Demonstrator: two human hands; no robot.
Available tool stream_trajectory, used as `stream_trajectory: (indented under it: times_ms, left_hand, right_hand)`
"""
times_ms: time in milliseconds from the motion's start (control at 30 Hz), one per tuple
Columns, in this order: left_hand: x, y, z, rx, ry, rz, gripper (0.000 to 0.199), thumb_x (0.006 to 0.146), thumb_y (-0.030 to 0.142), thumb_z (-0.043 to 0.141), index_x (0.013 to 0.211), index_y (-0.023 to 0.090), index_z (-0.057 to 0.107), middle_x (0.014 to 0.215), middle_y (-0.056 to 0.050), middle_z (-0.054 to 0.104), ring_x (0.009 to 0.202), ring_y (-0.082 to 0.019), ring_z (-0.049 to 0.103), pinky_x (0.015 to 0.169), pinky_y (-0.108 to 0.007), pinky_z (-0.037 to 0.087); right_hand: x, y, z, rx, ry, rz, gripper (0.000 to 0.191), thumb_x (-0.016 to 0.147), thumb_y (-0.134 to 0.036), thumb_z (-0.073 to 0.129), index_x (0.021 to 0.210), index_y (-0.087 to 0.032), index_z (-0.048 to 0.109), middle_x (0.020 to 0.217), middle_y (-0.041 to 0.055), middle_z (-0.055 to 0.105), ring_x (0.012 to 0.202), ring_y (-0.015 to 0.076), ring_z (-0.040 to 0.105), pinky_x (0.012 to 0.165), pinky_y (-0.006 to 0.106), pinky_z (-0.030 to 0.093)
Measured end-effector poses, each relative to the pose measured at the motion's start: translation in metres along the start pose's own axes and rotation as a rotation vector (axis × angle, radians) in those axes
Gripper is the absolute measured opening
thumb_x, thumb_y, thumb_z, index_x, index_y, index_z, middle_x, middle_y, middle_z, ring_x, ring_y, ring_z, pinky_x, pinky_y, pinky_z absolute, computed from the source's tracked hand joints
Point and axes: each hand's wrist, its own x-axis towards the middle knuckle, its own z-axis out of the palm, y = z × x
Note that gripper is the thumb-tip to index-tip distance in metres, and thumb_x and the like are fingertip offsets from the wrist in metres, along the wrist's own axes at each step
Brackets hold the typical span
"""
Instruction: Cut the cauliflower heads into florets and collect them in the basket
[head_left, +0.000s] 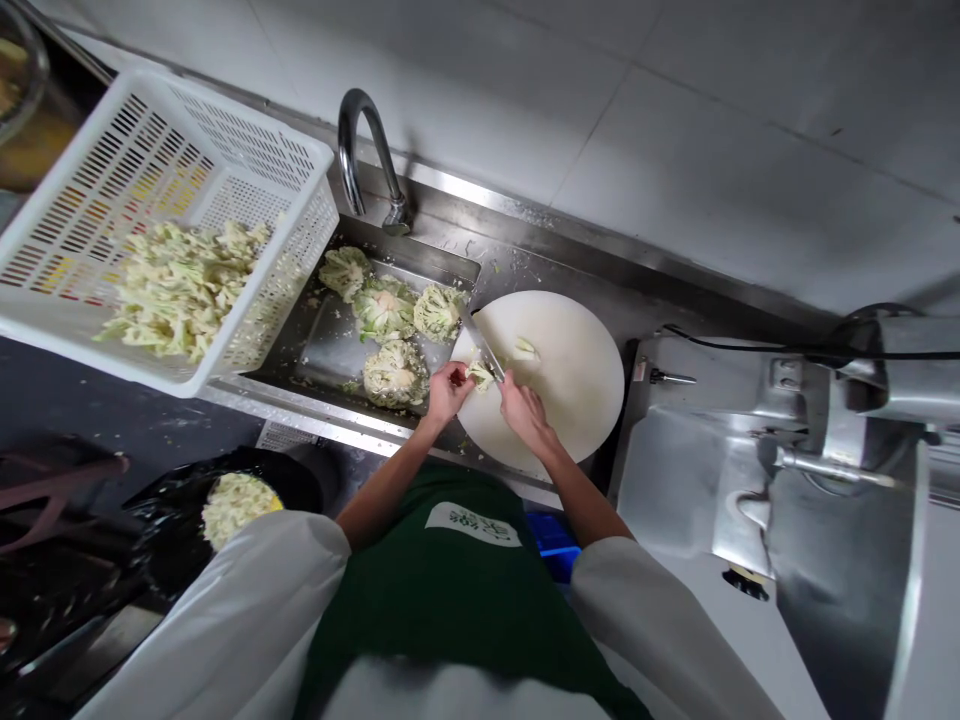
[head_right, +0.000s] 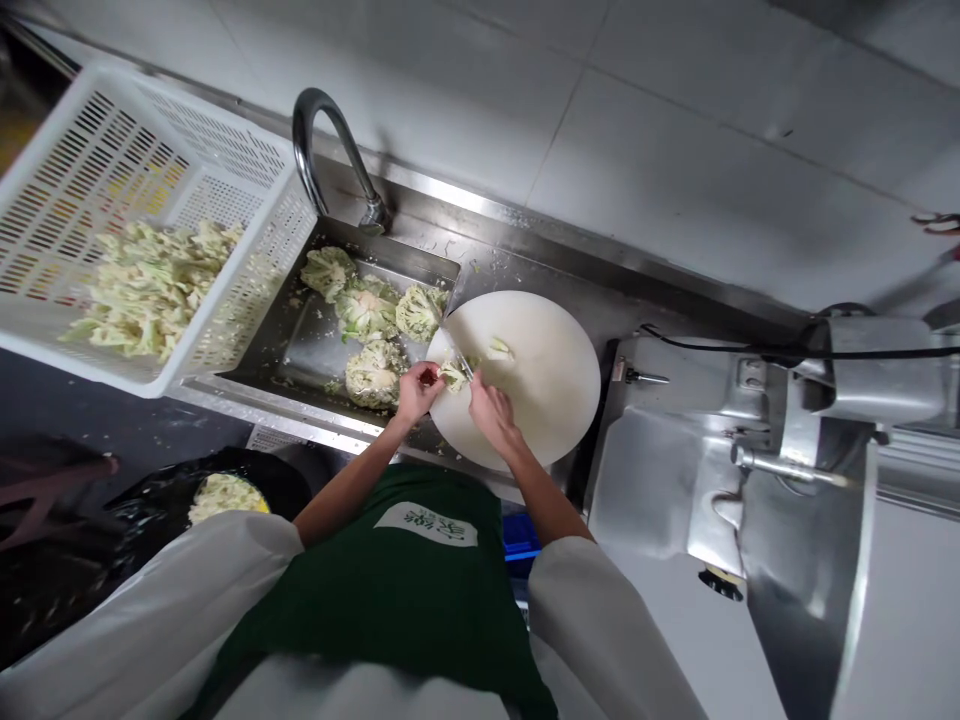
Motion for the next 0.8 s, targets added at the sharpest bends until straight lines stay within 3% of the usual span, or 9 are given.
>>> stream_trajectory:
  times_ms: [200,367,500,633,800]
  left_hand:
    - [-0.016,-0.008,0.001,-0.140,0.068,-0.125,0.027,0.075,0.041,0.077,0.080,0.018,0.063,0.073,0.000,0.062,0.065,-0.013,0.057,0.065,-0.025,0.048]
    - [-0.018,-0.011,0.003,-0.138,0.052,-0.116,0.025,0.076,0.039,0.077,0.082,0.018,0.065,0.073,-0.001,0.064,0.064,-0.013,0.058,0.065,-0.026,0.049]
    - [-0.014,-0.014,0.000,-0.130,0.043,-0.110,0.025,0.076,0.038,0.077,0.084,0.017,0.066,0.072,-0.001,0.065,0.063,-0.013,0.058,0.063,-0.025,0.049]
    - [-0.010,-0.018,-0.002,-0.194,0.096,-0.107,0.032,0.075,0.036,0.076,0.099,0.017,0.065,0.075,0.000,0.065,0.066,-0.013,0.061,0.066,-0.025,0.052]
    - [-0.006,-0.020,0.002,-0.138,0.094,-0.055,0.021,0.079,0.034,0.072,0.090,0.017,0.064,0.079,-0.002,0.066,0.069,-0.013,0.062,0.069,-0.025,0.052]
  right_hand:
    - [-0.023,-0.015,-0.013,0.126,0.098,0.093,0.039,0.110,-0.029,0.025,0.136,-0.011,0.048,0.100,0.0164,0.076,0.089,0.0247,0.073,0.081,0.031,0.049]
    - [-0.011,-0.038,-0.001,0.150,0.078,0.106,0.036,0.108,-0.024,0.030,0.136,-0.009,0.047,0.099,0.0169,0.075,0.092,0.0266,0.073,0.080,0.032,0.050]
    - [0.007,-0.038,0.003,0.150,0.053,0.088,0.036,0.106,-0.021,0.032,0.136,-0.009,0.047,0.101,0.0170,0.075,0.092,0.0274,0.073,0.081,0.033,0.050]
    - [-0.006,-0.031,-0.009,0.145,0.074,0.079,0.038,0.107,-0.025,0.027,0.136,-0.011,0.046,0.100,0.0162,0.075,0.088,0.0273,0.072,0.080,0.034,0.050]
    - [-0.013,-0.040,-0.008,0.119,0.112,0.058,0.040,0.108,-0.029,0.023,0.135,-0.011,0.047,0.097,0.0164,0.074,0.088,0.0272,0.072,0.082,0.034,0.051]
